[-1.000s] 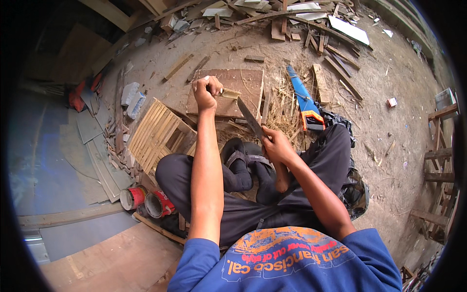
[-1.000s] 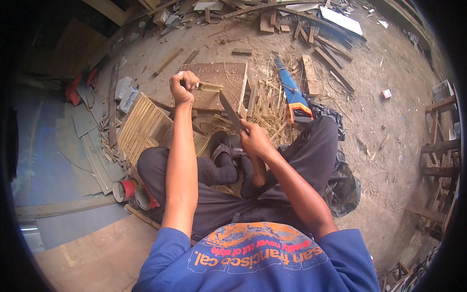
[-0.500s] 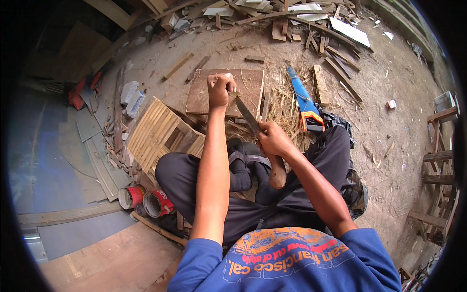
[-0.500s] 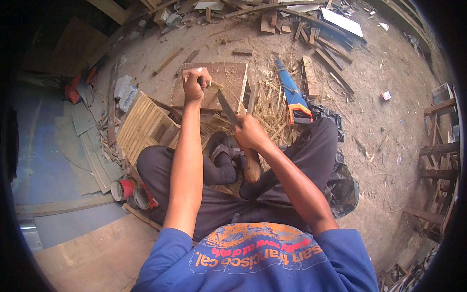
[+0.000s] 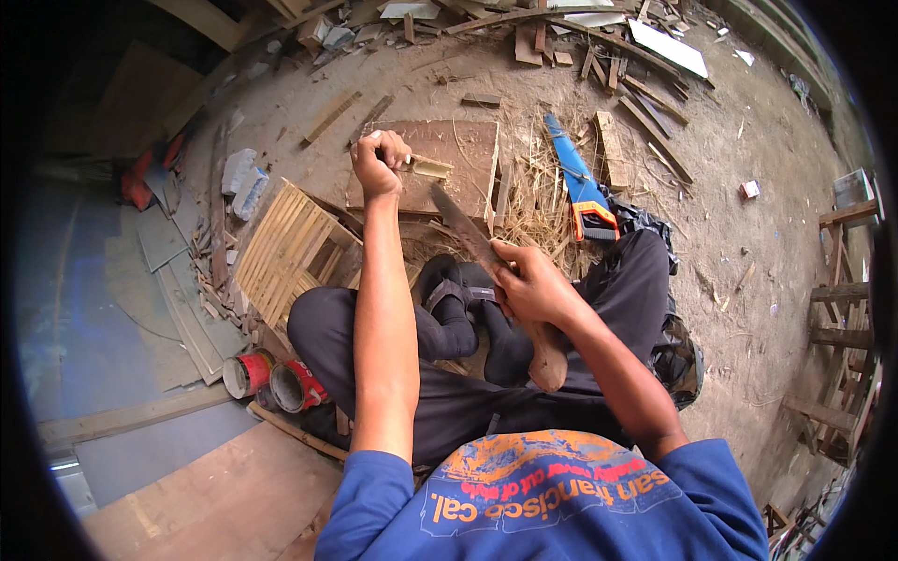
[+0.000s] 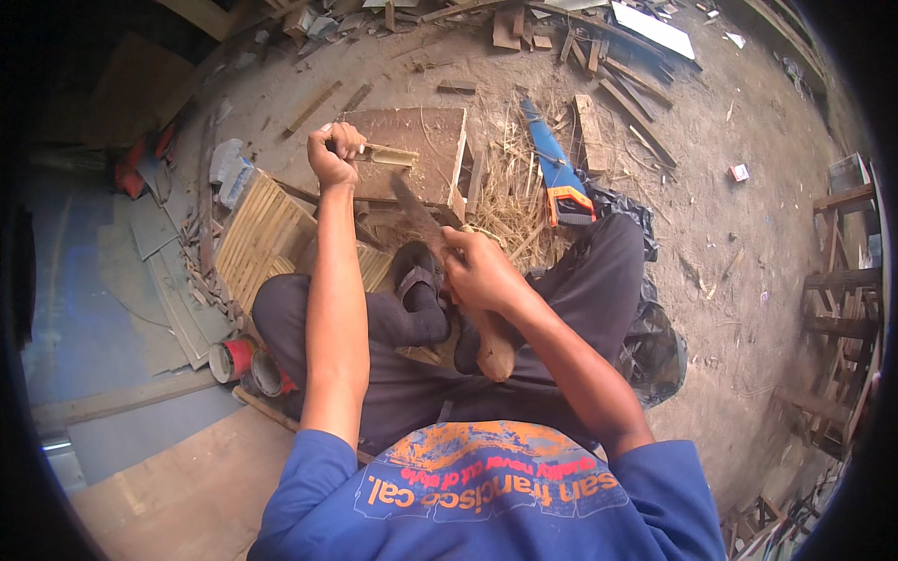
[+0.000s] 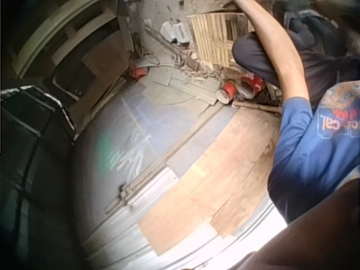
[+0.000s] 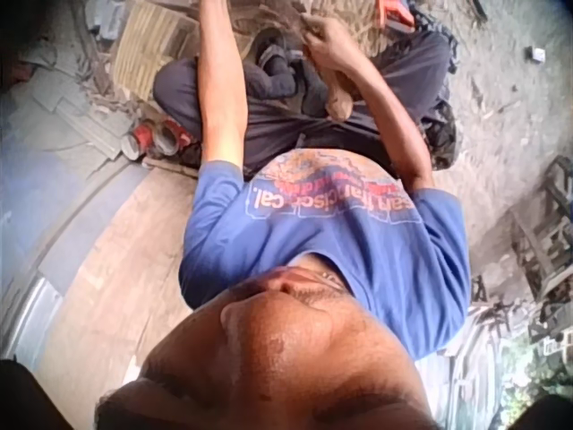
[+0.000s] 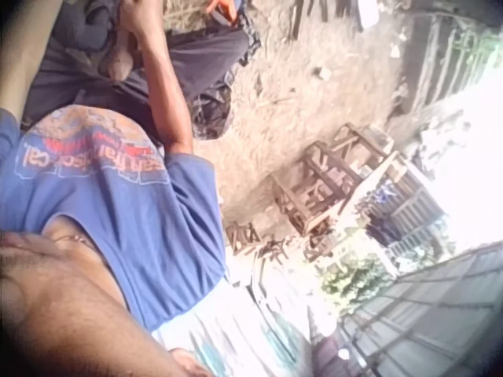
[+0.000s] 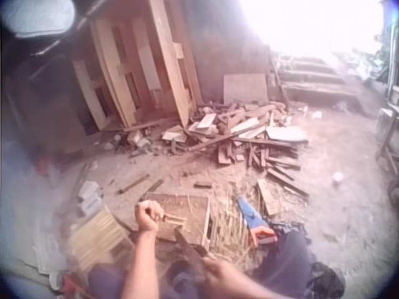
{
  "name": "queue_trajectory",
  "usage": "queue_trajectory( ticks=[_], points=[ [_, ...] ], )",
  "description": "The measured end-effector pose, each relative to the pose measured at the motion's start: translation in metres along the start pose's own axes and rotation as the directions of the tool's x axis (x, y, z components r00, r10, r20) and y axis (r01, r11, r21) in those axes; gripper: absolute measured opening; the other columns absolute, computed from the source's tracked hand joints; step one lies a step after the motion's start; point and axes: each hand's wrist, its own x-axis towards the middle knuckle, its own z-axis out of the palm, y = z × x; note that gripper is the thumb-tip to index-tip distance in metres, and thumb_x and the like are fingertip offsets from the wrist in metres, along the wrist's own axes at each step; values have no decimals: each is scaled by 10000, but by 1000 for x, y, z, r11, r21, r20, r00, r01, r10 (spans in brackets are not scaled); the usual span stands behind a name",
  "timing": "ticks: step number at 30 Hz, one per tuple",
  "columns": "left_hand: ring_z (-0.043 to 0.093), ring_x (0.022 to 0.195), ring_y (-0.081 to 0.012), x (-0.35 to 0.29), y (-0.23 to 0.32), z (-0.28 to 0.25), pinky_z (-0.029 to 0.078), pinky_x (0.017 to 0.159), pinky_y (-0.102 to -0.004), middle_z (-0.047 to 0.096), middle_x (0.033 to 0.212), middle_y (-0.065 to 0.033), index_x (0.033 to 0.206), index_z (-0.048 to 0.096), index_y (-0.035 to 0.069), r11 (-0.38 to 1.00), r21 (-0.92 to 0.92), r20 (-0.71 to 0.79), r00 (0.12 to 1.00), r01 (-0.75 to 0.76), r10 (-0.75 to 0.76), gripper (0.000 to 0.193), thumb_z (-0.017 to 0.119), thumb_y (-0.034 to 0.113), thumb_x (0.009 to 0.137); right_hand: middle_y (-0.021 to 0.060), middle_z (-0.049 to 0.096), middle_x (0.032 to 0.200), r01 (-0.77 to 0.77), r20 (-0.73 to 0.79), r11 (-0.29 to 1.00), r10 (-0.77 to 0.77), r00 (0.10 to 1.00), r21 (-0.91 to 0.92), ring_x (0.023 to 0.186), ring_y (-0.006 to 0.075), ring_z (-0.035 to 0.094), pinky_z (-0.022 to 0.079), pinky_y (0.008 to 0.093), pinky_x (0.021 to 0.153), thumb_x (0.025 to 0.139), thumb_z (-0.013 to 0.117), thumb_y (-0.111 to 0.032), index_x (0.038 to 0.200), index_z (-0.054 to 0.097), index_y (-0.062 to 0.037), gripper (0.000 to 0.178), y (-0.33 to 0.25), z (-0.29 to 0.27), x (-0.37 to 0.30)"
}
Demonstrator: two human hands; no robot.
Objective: The person sits on the floor and assembles a small wooden structure using a hammer and nails. They then use a knife to shape and smooth wooden pieces, placing them into the structure.
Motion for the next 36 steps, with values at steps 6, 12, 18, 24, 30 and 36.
queue_trajectory(
  ticks=[6,12,18,24,30,36],
  points=[
    [272,491,-151,-5,-1,3,299,544,-332,288,501,-19,520,281,121,1000,-8,-18,1000,-11,11,410,423,306,857,56,589,612,69,-112,995,-77,991,-74,494,146,602,484,330,438,988,473,-91,1049,595,15,173,60,3,50],
    [268,498,-146,-10,0,8,305,546,-328,279,507,-20,527,275,117,999,23,-42,998,-49,50,405,421,298,859,62,591,609,68,-93,988,-81,992,-140,493,148,602,485,333,440,979,493,-90,1041,610,32,180,38,14,55],
    [270,494,-149,-5,0,-4,316,548,-334,277,502,-20,524,285,118,1000,-24,-71,997,-18,16,405,421,296,862,121,604,606,99,-27,994,-101,995,-46,515,205,647,502,383,500,974,509,-120,1086,616,47,227,11,1,11],
    [267,490,-149,-6,2,2,314,545,-335,277,501,-17,518,281,122,1000,-16,-50,999,-14,13,413,415,297,867,106,611,613,6,-94,995,-15,995,-104,541,190,646,514,364,522,938,508,-73,1120,618,31,237,52,1,43],
    [267,487,-149,-10,-2,6,307,538,-328,283,502,-20,522,282,119,998,15,-63,996,-59,60,402,416,281,865,43,575,587,135,-82,975,-151,985,-177,484,125,570,470,319,462,991,515,-87,1252,602,16,294,22,14,28],
    [270,472,-148,-2,-1,11,300,521,-333,291,497,-22,525,293,109,999,17,-63,997,-38,39,412,422,279,878,65,607,619,-31,-66,999,29,997,-25,515,164,619,493,344,479,969,505,-90,1297,597,3,353,52,-12,27]
  ],
)
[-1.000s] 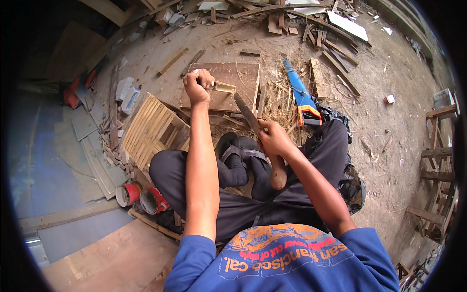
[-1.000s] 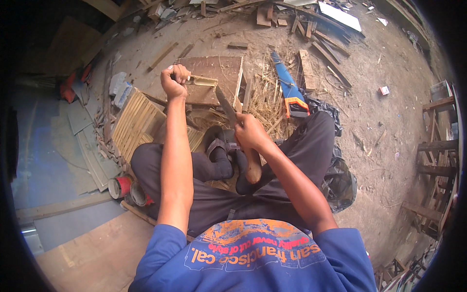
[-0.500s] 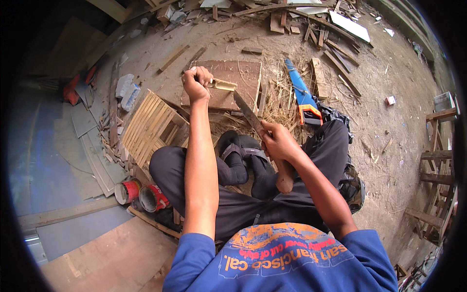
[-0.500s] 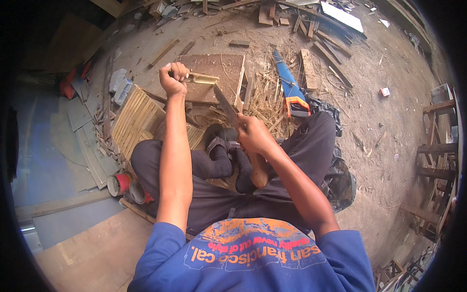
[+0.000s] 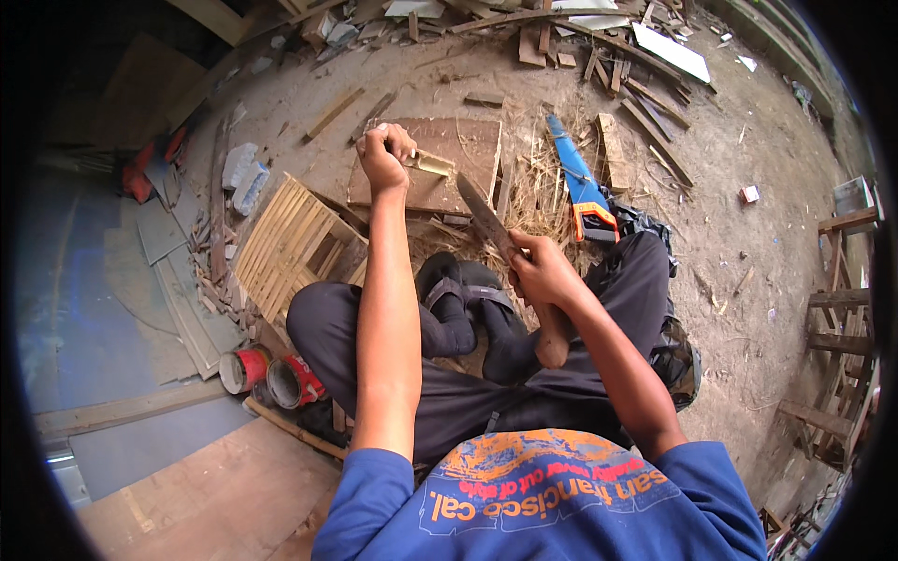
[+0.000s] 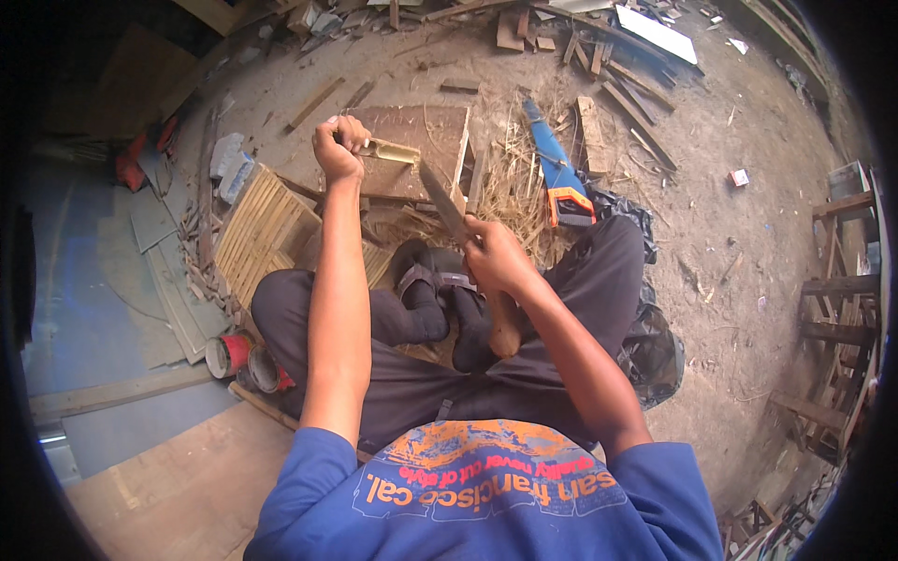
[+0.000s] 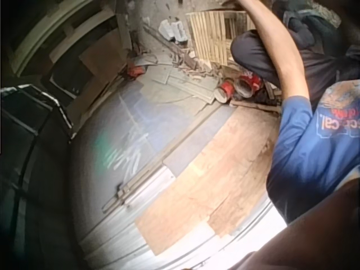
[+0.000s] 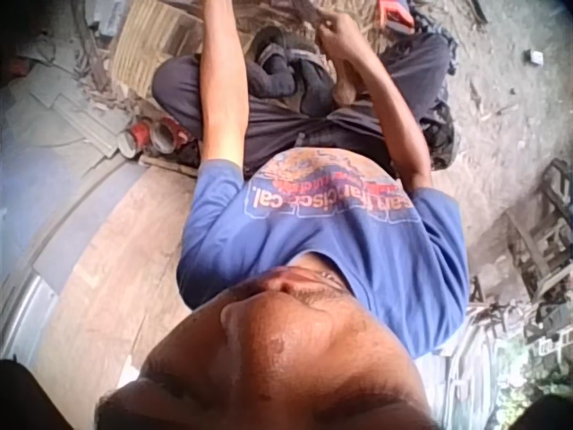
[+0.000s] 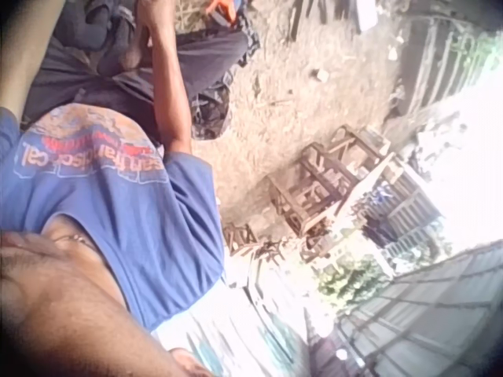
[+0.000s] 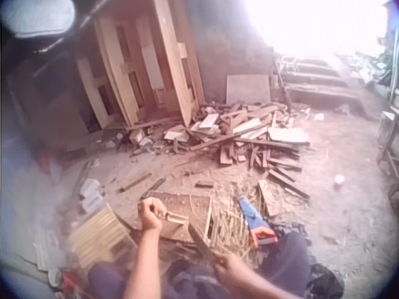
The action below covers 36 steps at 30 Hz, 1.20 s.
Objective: The person sits on the floor and assembles a small wooden structure using a hammer and nails. They then use a knife to shape and smooth wooden pieces, placing them into the structure.
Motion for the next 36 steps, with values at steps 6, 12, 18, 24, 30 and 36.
queue_trajectory(
  ticks=[6,12,18,24,30,36],
  points=[
    [288,461,-138,4,-4,18,300,492,-309,320,496,-23,521,317,98,999,53,3,1000,-12,12,410,450,237,882,102,652,648,22,-12,1000,-22,1000,-19,571,190,666,526,368,543,946,529,-112,1167,667,5,286,22,4,45],
    [281,454,-137,2,-5,23,295,485,-309,317,487,-24,518,321,93,998,65,8,1000,-5,4,412,442,232,887,119,685,694,1,-32,987,-6,999,-158,626,208,686,541,383,613,924,555,-111,1141,684,4,277,-6,10,50],
    [271,451,-139,6,-4,22,275,494,-315,315,482,-23,520,310,93,996,91,12,1000,17,-18,423,455,249,885,3,576,665,19,67,999,-17,998,-25,547,74,536,448,267,490,998,547,-110,1380,547,-27,391,-4,-28,7],
    [270,456,-139,11,-2,24,272,500,-316,315,484,-25,521,310,91,995,88,89,994,52,-60,421,462,254,877,73,635,652,57,39,994,-54,998,-93,544,144,629,520,332,511,936,529,-66,1214,658,-18,311,3,-18,38],
    [268,462,-137,9,-6,19,274,499,-317,313,490,-26,522,312,93,998,43,89,995,37,-41,417,458,257,876,98,638,643,163,-8,946,-172,985,-281,560,171,650,528,339,530,925,538,-62,1139,664,16,260,0,-6,41],
    [277,461,-145,10,0,9,284,504,-316,301,486,-19,521,295,108,999,16,-22,999,29,-29,440,442,273,902,4,577,642,30,-22,998,-31,999,-48,565,61,545,445,260,497,986,571,-93,1411,519,-12,436,-6,-33,-24]
  ],
)
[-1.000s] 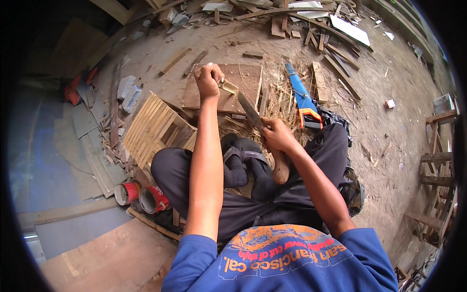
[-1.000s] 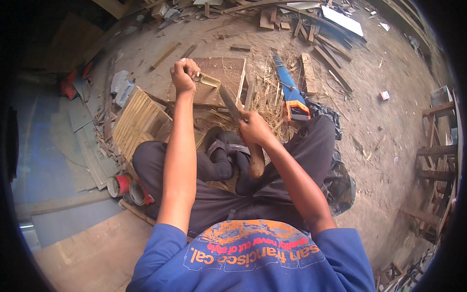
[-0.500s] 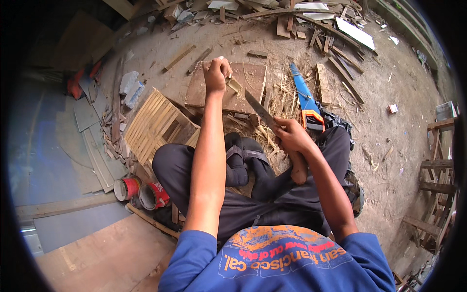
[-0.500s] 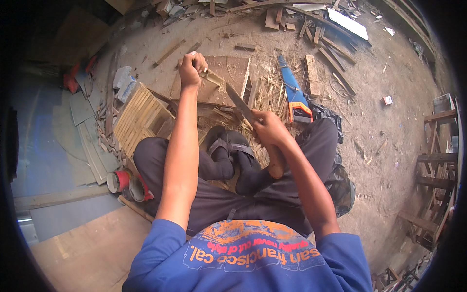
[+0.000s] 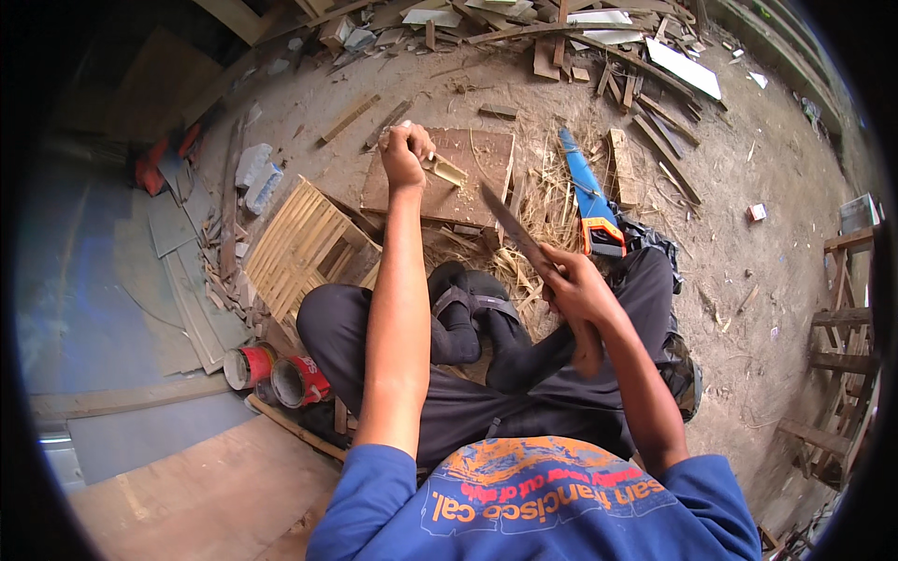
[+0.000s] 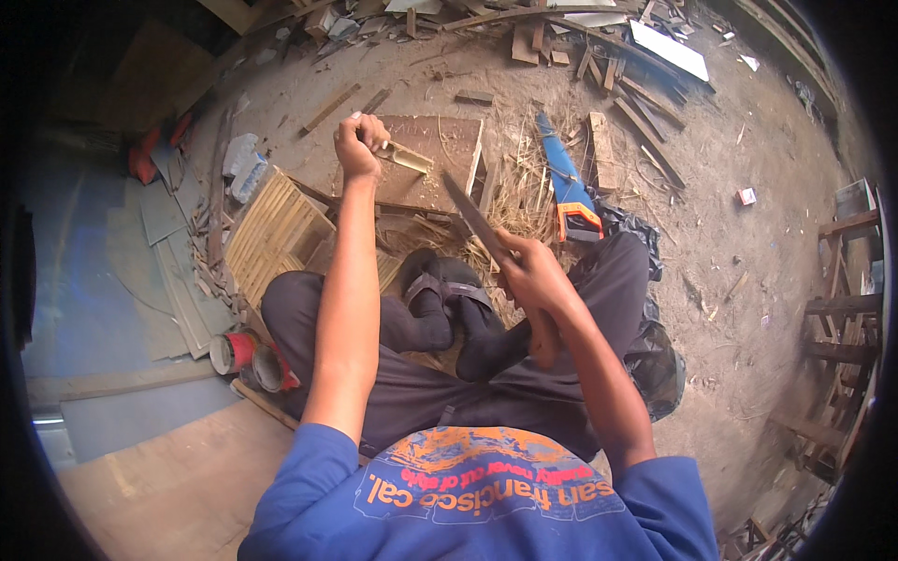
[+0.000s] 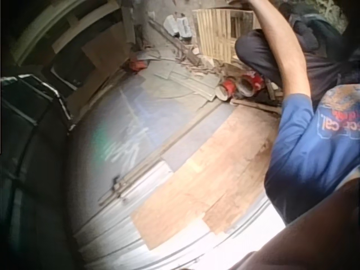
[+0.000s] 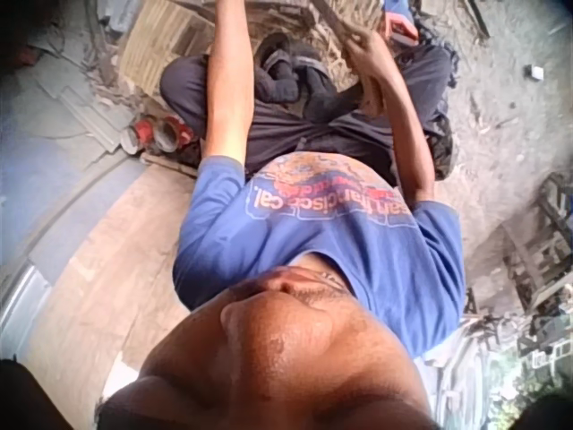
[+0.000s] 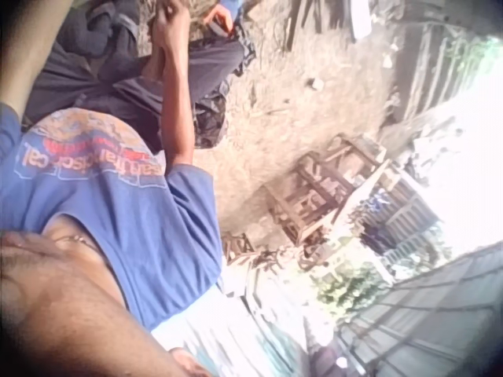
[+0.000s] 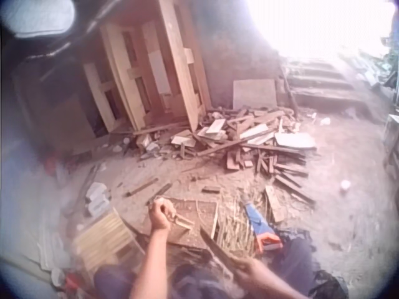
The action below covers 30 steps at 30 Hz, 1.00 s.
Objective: The person sits on the floor and assembles a small wooden structure using a hammer and nails. They then use a knife to shape and smooth wooden pieces, placing them into the structure.
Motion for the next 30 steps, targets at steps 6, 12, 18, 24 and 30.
queue_trajectory(
  ticks=[6,12,18,24,30],
  points=[
    [319,539,-144,19,2,-27,332,592,-314,332,571,2,598,384,115,998,-20,-107,992,68,-69,698,429,724,936,-15,584,725,59,-211,917,28,977,394,566,80,566,466,246,482,1000,608,-147,1510,394,-61,560,60,38,-38],
    [380,681,-157,13,2,-31,373,689,-357,384,701,-3,818,541,59,975,-206,-104,989,79,-102,840,311,865,873,-15,547,714,87,-185,881,1,983,465,555,72,529,467,237,494,1006,580,-114,1569,272,-80,643,78,60,-67],
    [597,813,-146,0,-3,-33,495,804,-326,610,857,-28,1075,612,42,981,191,-92,995,43,-25,578,460,595,1005,-15,530,684,17,-188,890,78,979,456,534,71,518,464,242,470,1008,577,-126,1575,237,-83,663,84,55,-67],
    [618,773,-164,-10,4,-19,510,742,-327,612,837,-44,997,602,58,993,-97,-159,984,61,-76,619,390,639,1009,-15,546,665,78,-302,890,69,951,449,487,66,506,424,227,420,981,638,-121,1327,475,-14,397,74,53,-59],
    [541,715,-179,-24,20,7,488,736,-385,526,828,-26,937,546,77,896,-400,-83,966,193,-245,586,403,641,1003,-22,605,699,178,-452,936,-24,892,303,547,42,522,404,211,482,907,760,-199,1045,641,-11,262,55,47,-26]
  ],
)
